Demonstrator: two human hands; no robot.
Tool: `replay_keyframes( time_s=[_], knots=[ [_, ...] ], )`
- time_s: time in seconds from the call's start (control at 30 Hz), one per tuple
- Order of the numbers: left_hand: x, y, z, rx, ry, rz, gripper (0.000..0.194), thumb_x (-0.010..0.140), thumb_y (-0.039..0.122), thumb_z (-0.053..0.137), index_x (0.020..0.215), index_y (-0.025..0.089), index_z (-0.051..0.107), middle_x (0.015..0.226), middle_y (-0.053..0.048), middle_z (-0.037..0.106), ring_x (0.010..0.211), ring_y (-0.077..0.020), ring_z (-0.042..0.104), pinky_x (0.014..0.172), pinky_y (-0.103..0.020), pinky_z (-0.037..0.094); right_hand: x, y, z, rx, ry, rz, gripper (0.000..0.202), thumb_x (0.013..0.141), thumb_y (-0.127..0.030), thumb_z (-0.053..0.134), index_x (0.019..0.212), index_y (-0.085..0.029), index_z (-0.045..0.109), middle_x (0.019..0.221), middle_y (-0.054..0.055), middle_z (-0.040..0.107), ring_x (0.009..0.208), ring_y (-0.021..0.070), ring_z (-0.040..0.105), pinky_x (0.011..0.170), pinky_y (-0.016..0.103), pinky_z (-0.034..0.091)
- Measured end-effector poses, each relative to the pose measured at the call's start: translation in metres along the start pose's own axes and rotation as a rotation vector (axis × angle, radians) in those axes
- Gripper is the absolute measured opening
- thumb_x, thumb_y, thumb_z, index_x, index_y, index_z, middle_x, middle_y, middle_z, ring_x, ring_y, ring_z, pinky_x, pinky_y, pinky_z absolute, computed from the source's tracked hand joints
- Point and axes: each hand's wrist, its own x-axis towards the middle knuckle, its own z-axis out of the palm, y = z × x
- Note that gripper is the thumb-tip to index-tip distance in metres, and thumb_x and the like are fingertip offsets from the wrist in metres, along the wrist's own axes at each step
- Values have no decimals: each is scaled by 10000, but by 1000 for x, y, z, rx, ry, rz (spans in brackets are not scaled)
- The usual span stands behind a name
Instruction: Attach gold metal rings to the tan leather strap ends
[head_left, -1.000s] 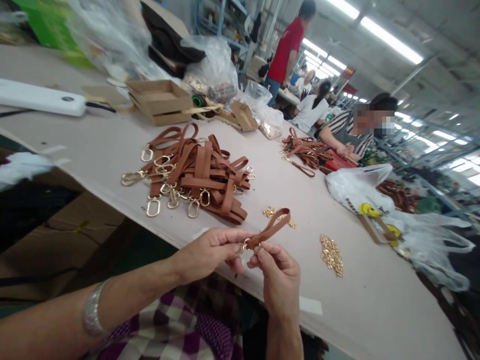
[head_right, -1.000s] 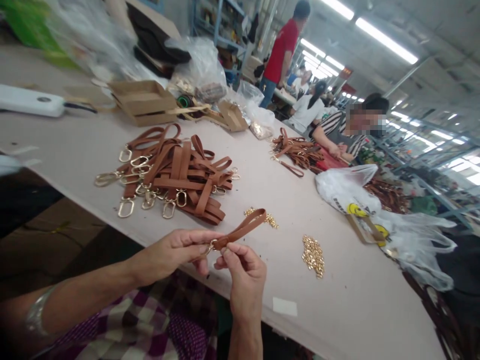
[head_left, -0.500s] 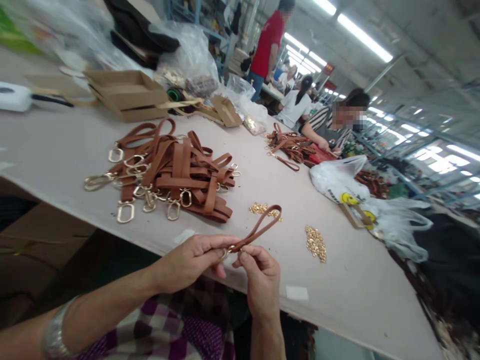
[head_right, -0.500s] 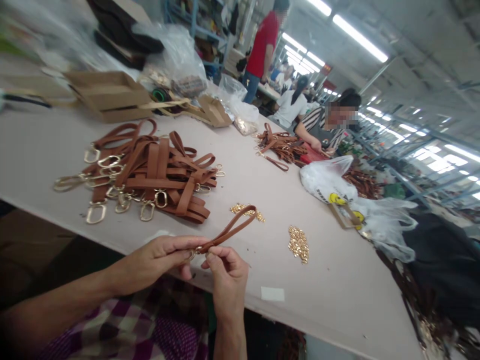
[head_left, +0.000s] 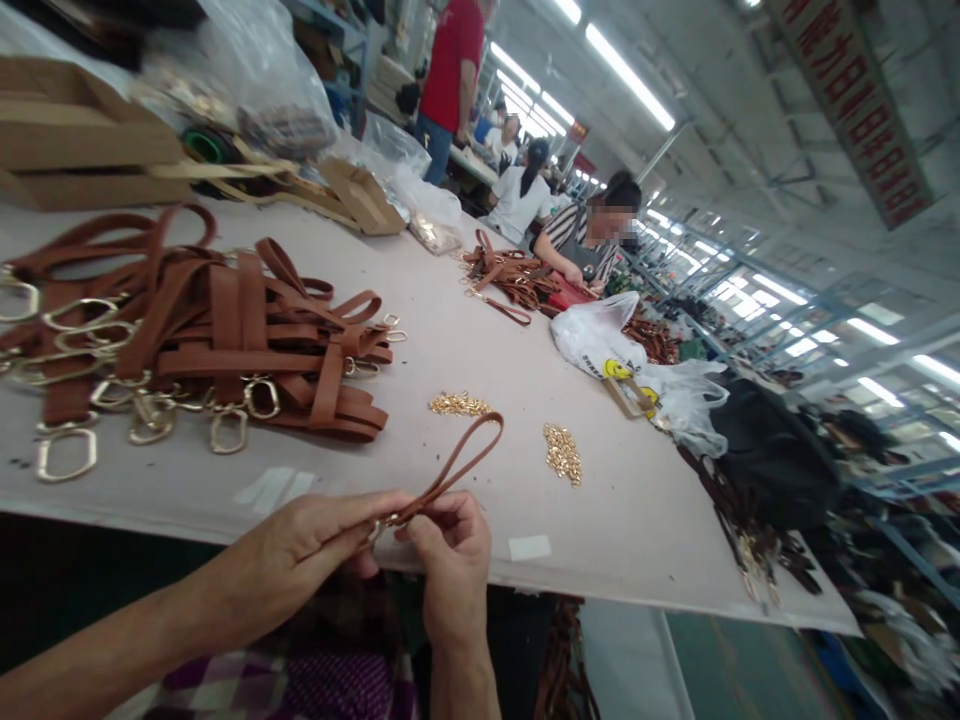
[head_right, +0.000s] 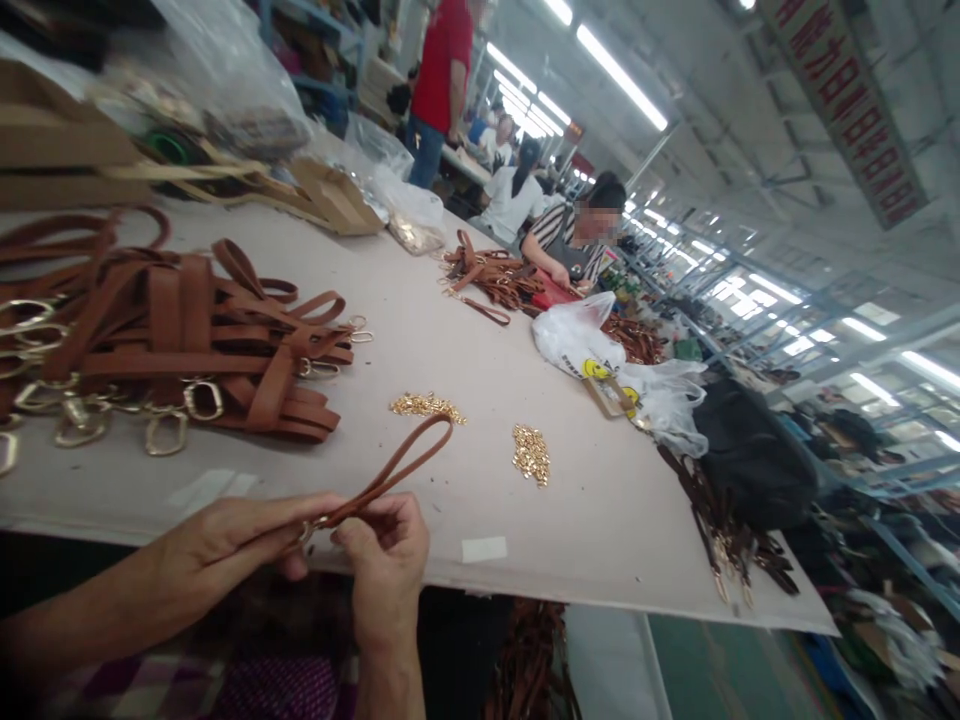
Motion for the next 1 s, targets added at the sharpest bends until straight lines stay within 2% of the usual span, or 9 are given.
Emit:
replay_keyframes(
  time_s=[0.13,0.27,0.33,0.4,0.5,0.6,0.7,0.87,1.0],
  knots=[
    [4,11,2,-40,-27,20,374,826,317,612,1190,306,696,649,-7,712,658,-194,657,677,-228,521,-2,1,-1,92,56,-49,207,766,-244,731,831,-197,540,760,-32,625,698,115,594,669,252,497],
    [12,19,6,-268,-98,-90,328,838,346,616,1144,282,715,983,-30,743,841,-215,685,801,-267,538,0,-2,-3,71,74,-44,226,765,-254,740,880,-199,554,789,-42,585,718,103,575,657,234,487],
    [17,20,7,-440,-157,-173,299,854,367,600,1106,256,715,1065,-40,722,909,-221,679,832,-287,539,0,-5,-5,12,62,-30,219,767,-255,740,882,-194,565,777,-45,577,715,95,561,662,225,472],
    [21,20,10,-539,-191,-230,271,856,401,606,1020,215,717,936,-42,727,835,-196,677,770,-264,544,1,-7,-7,-34,35,-19,214,763,-252,743,868,-188,568,753,-45,582,702,95,551,664,227,459],
    [25,17,15,-559,-157,-266,291,840,452,637,892,172,693,679,-16,679,628,-133,625,610,-188,501,3,-7,-9,-28,7,15,239,742,-238,757,865,-187,559,753,-33,622,698,108,565,671,245,462],
    [26,9,20,-537,-160,-241,304,864,454,610,948,174,690,587,-2,649,541,-106,580,543,-158,456,5,-4,-10,44,7,29,282,734,-234,761,902,-195,538,816,-6,677,740,132,608,710,276,490],
    [23,2,23,-506,-131,-186,271,870,412,611,1026,209,702,647,-1,676,593,-124,613,570,-173,489,5,-1,-10,75,27,-1,319,729,-231,766,939,-203,526,877,18,705,801,155,641,746,301,513],
    [20,3,19,-407,-68,-82,213,836,357,652,983,229,737,829,-19,707,620,-144,638,575,-203,521,0,1,0,53,76,-43,315,740,-222,757,948,-212,520,857,5,704,779,151,649,726,293,525],
    [23,6,17,-544,-58,-163,201,799,380,705,918,220,730,821,-9,685,621,-115,617,588,-185,516,3,-4,3,-55,60,-59,326,751,-227,744,986,-220,518,871,0,702,800,153,653,742,293,525]
  ],
)
